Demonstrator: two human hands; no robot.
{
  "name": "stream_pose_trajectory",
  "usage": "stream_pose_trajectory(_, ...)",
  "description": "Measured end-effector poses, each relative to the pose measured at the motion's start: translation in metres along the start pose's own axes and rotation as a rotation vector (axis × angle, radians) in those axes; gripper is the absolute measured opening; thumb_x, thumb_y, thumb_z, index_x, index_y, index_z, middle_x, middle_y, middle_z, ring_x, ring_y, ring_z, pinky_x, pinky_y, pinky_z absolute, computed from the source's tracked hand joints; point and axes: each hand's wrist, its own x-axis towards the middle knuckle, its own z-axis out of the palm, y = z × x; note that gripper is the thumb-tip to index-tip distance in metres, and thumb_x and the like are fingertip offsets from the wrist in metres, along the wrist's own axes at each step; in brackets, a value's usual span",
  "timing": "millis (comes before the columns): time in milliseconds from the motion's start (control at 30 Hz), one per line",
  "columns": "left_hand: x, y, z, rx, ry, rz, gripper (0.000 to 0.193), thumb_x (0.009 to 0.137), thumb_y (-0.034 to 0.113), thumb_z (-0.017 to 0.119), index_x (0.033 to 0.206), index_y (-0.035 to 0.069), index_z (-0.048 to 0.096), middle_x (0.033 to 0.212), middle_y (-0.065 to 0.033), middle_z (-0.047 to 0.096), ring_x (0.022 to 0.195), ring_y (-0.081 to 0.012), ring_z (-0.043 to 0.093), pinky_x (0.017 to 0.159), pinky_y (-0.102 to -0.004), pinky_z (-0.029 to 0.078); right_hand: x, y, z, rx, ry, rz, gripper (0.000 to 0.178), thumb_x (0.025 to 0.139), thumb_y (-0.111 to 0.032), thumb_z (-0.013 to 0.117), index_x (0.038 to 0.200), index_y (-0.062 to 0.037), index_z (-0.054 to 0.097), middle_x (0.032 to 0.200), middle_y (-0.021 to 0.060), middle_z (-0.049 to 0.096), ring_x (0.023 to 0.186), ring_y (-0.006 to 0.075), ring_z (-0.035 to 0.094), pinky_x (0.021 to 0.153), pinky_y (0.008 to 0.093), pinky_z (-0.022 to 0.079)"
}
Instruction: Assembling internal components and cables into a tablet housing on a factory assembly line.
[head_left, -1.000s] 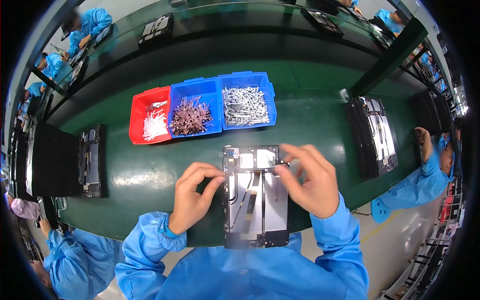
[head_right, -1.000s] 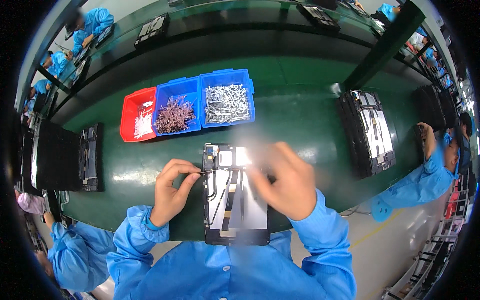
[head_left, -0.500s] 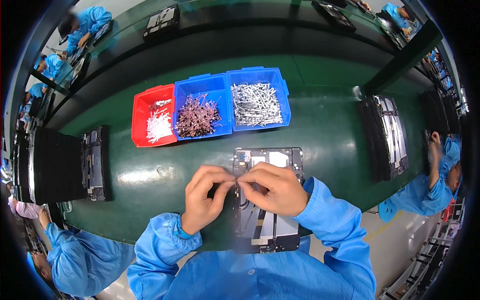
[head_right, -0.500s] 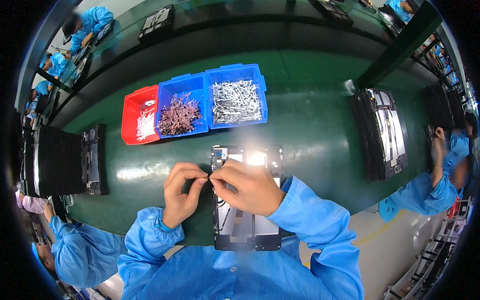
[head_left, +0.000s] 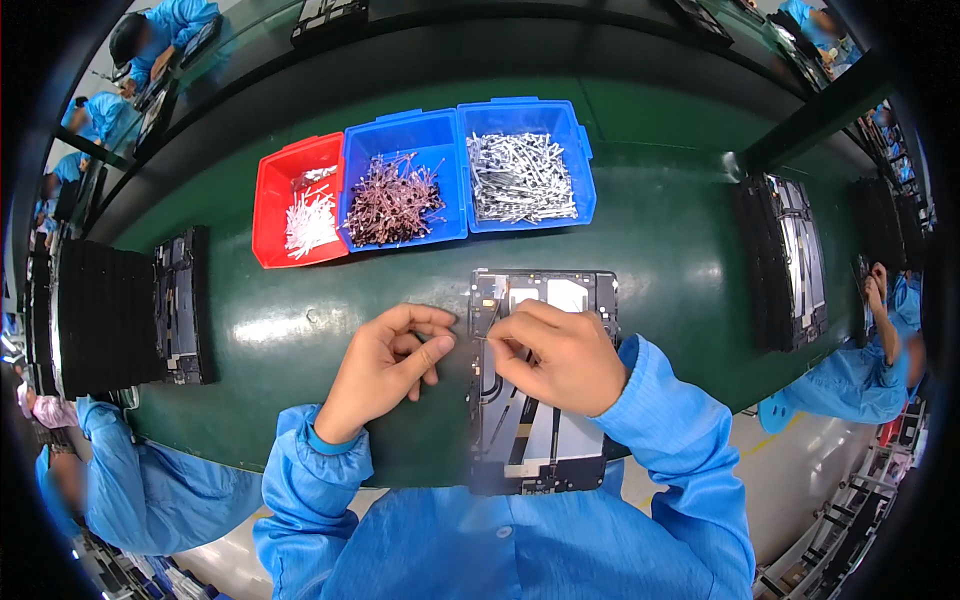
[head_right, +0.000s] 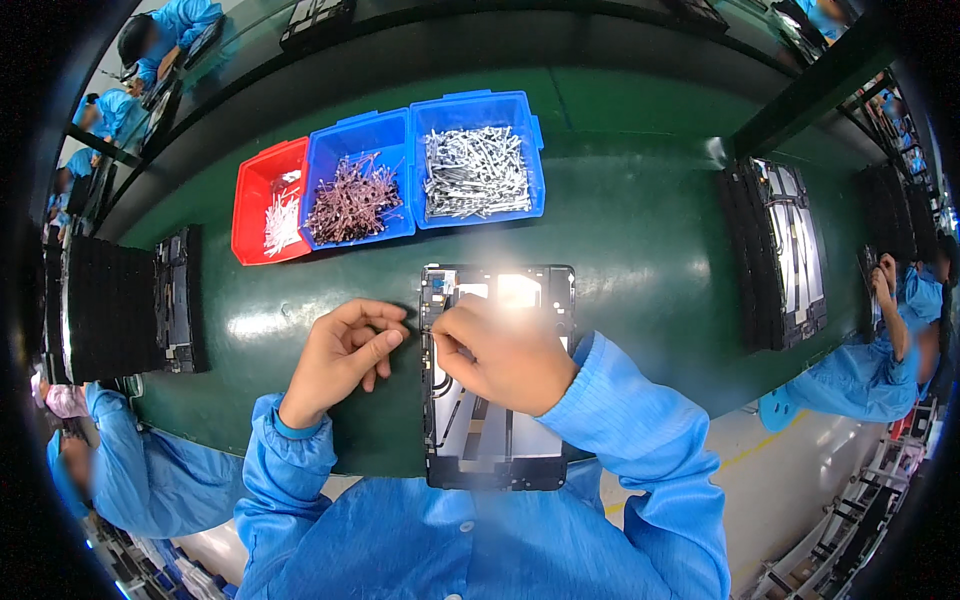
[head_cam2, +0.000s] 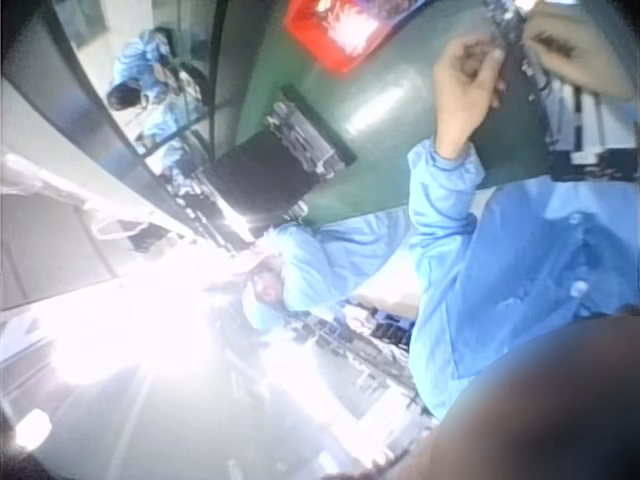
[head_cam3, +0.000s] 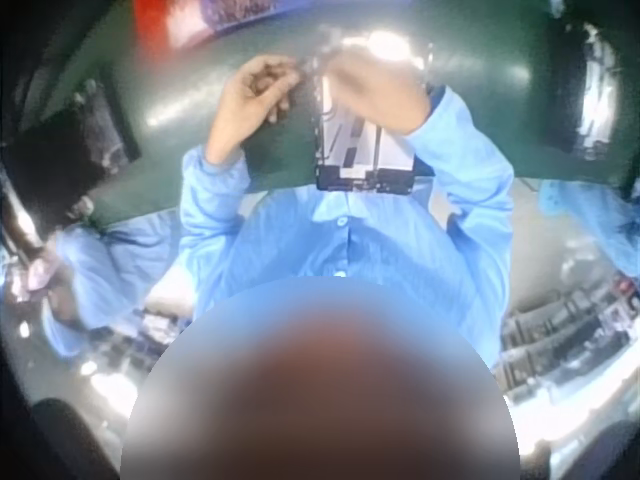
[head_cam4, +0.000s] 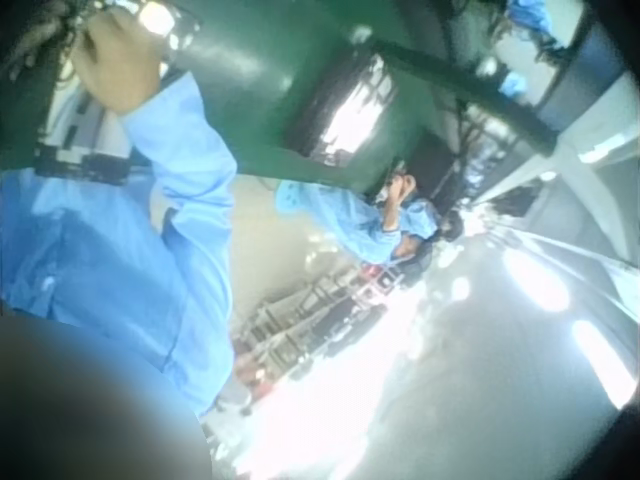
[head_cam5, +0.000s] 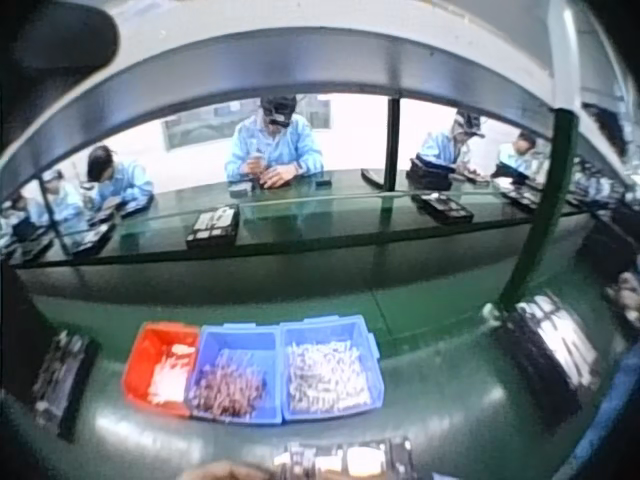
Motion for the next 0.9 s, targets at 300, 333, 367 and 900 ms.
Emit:
stream_pose_trajectory(300,0.004,-0.01,0.013,-0.074,-0.004,0.012,0.018,0.1,0.008,0.068,0.11,-0.006,0.062,0.089,-0.0069,0.068,0.063,-0.0078,0.064,0.048,-0.0223,0.051,0.004,-0.003,0.002,-0.153,0.004,-0.08,0.01,0.082,-0.006,0.075,0.091,-0.008,0.071,0.078,0.003,0.063,0.061,0.0209,0.066,0.052,0.0337,0.054)
stream_pose_trajectory(333,0.004,-0.01,0.013,-0.063,0.006,0.012,0.017,0.1,0.008,0.068,0.109,-0.006,0.062,0.088,-0.0067,0.067,0.063,-0.0079,0.065,0.049,-0.0225,0.051,0.003,-0.003,0.002,-0.152,0.004,-0.077,0.01,0.082,-0.006,0.075,0.091,-0.008,0.071,0.078,0.003,0.063,0.061,0.0209,0.066,0.052,0.0337,0.054)
stream_pose_trajectory(367,0.004,-0.011,0.013,-0.063,0.004,0.01,0.017,0.1,0.008,0.068,0.109,-0.006,0.062,0.088,-0.0067,0.067,0.063,-0.0079,0.065,0.049,-0.0225,0.051,0.003,-0.003,0.003,-0.175,-0.002,-0.089,0.011,0.081,-0.007,0.076,0.091,-0.0082,0.071,0.079,0.0028,0.062,0.062,0.0211,0.066,0.052,0.034,0.053)
stream_pose_trajectory(900,0.007,-0.003,0.018,0.03,0.027,-0.034,0.014,0.099,0.008,0.07,0.105,-0.003,0.064,0.07,-0.0033,0.066,0.058,-0.0065,0.063,0.046,-0.0213,0.048,0.0,-0.001,0.006,-0.223,0.016,-0.136,0.013,0.082,-0.01,0.076,0.09,-0.0094,0.066,0.08,0.0029,0.057,0.062,0.0216,0.066,0.05,0.0356,0.051)
